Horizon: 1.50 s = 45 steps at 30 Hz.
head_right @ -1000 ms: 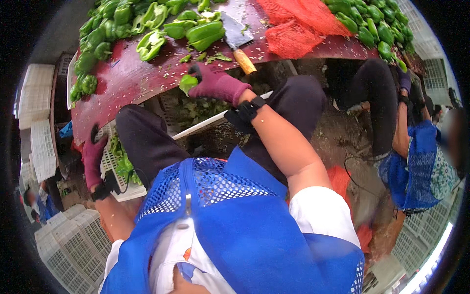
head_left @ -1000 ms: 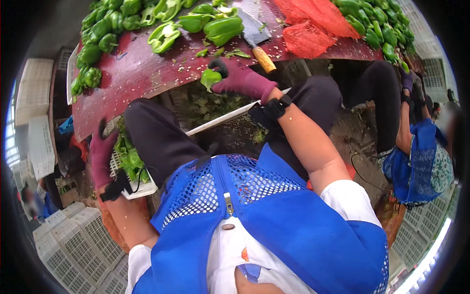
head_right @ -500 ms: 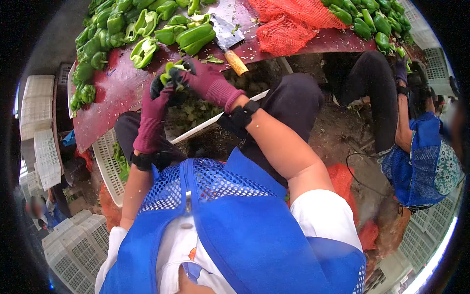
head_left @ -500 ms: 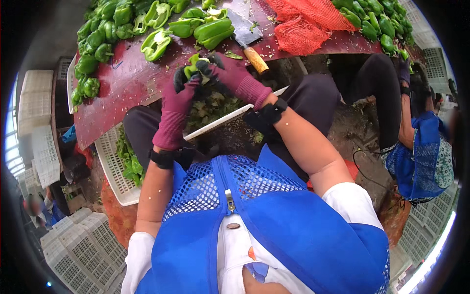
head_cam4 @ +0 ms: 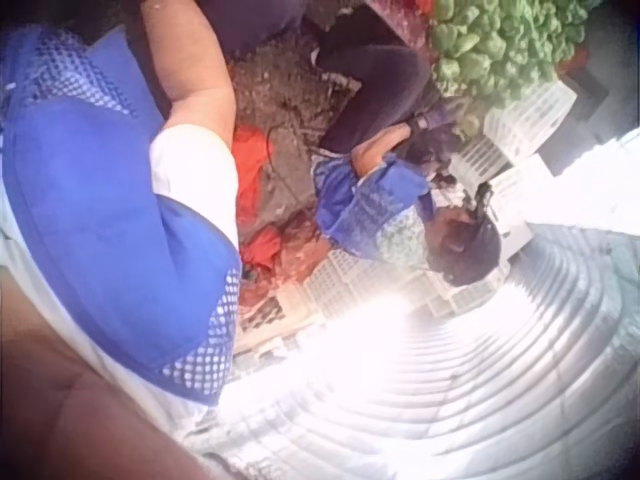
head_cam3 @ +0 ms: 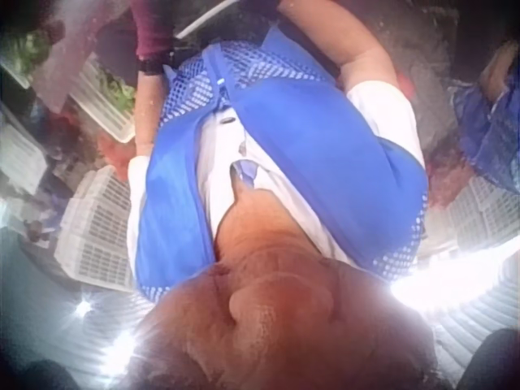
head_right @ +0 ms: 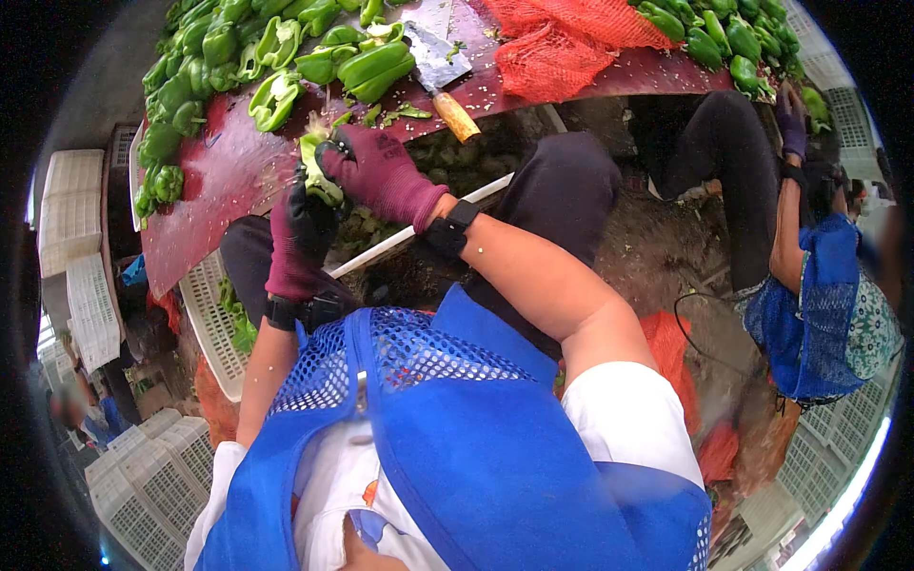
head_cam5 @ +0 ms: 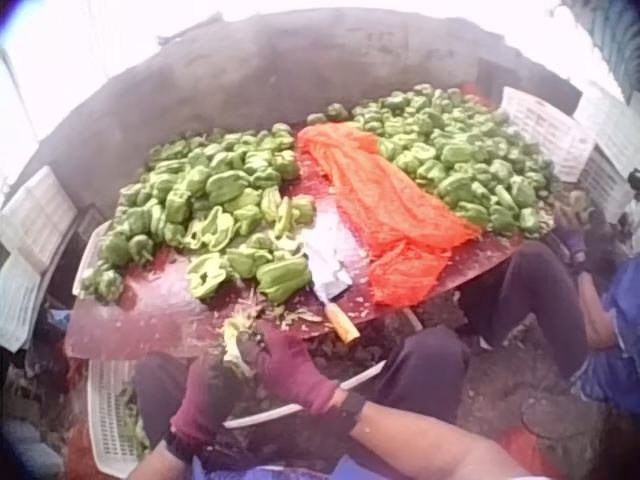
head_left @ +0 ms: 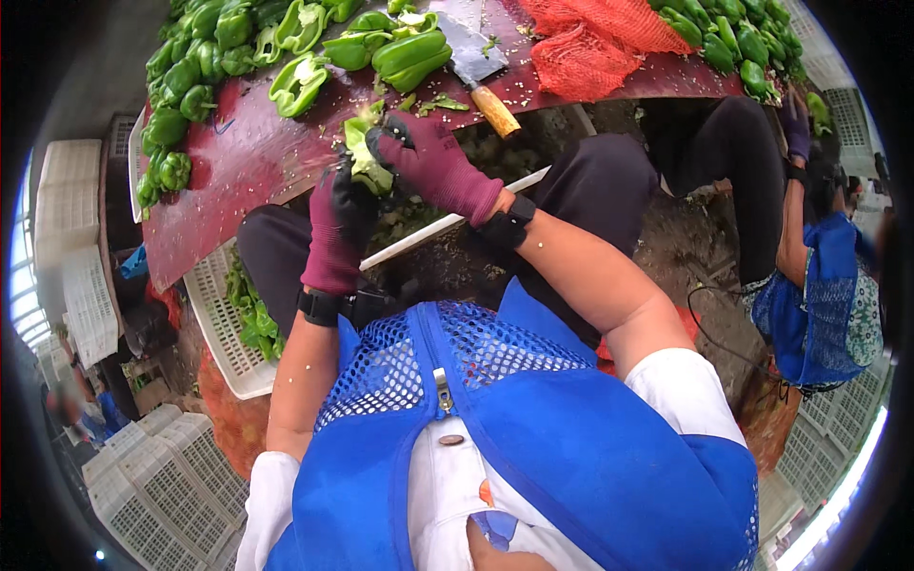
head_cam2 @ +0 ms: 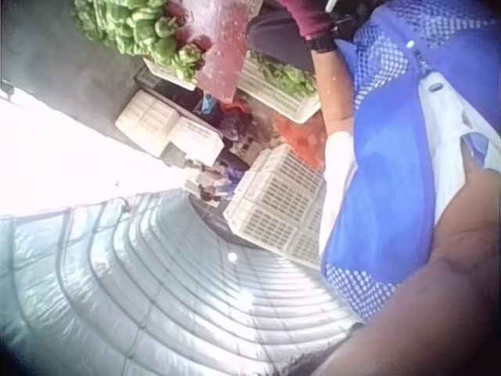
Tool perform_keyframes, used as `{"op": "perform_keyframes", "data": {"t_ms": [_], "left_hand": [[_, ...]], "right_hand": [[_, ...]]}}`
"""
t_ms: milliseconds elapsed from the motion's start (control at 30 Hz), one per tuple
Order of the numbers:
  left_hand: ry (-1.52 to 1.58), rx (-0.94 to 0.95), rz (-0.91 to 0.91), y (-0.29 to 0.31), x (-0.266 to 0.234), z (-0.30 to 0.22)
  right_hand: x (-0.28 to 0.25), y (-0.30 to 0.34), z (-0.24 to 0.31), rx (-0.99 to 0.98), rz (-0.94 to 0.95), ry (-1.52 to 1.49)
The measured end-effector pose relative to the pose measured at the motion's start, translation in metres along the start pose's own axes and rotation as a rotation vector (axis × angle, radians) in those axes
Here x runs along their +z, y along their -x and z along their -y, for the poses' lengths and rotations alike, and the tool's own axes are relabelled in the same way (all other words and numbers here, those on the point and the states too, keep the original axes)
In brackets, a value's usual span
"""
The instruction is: Cutting and cleaning green bell peppers at a work station.
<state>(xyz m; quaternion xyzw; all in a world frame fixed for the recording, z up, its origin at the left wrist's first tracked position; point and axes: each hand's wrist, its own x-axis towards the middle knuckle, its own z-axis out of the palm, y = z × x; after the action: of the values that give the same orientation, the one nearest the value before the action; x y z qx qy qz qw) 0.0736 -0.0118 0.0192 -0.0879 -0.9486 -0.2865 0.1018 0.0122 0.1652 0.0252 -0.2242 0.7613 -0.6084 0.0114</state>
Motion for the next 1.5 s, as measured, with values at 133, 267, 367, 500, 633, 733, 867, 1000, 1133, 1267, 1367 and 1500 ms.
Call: {"op": "perform_keyframes", "data": {"t_ms": [133,267,367,500,633,733,867,1000,1133,1267,1367,1500], "left_hand": [[0.108,0.116,-0.075,-0.002,0.004,-0.008],[0.364,-0.316,-0.061,-0.018,0.001,0.002],[0.528,-0.513,-0.105,-0.021,0.0,0.0],[0.931,-0.447,-0.076,-0.013,0.001,0.004],[0.904,-0.578,-0.065,-0.012,-0.006,-0.009],[0.929,-0.458,-0.108,-0.003,-0.005,0.005],[0.254,-0.19,0.069,-0.001,-0.014,-0.021],[0.222,-0.014,0.116,0.003,-0.019,-0.019],[1.049,-0.49,0.215,0.007,-0.022,-0.003],[0.799,-0.309,0.263,0.009,-0.031,-0.006],[0.831,-0.321,0.24,0.012,-0.027,-0.009],[1.306,-0.893,0.215,-0.003,-0.034,-0.034]], "right_hand": [[0.01,-0.004,-0.029,0.09,-0.06,-0.394],[0.006,-0.009,-0.028,0.313,-0.017,-0.214],[0.012,0.0,-0.022,0.098,0.094,0.103],[0.012,0.003,-0.022,0.02,0.118,-0.155],[0.017,0.003,-0.02,-0.099,0.095,-0.123],[0.026,0.006,-0.007,-0.204,-0.016,0.129],[0.024,0.011,-0.002,-0.194,-0.075,0.237],[0.018,0.014,0.001,-0.206,-0.068,0.193],[0.011,0.021,0.011,-0.088,0.154,0.18],[0.013,0.023,0.008,-0.133,0.173,0.168],[0.014,0.025,0.007,-0.157,0.178,0.136],[0.014,0.02,0.001,-0.037,0.232,0.161]]}}
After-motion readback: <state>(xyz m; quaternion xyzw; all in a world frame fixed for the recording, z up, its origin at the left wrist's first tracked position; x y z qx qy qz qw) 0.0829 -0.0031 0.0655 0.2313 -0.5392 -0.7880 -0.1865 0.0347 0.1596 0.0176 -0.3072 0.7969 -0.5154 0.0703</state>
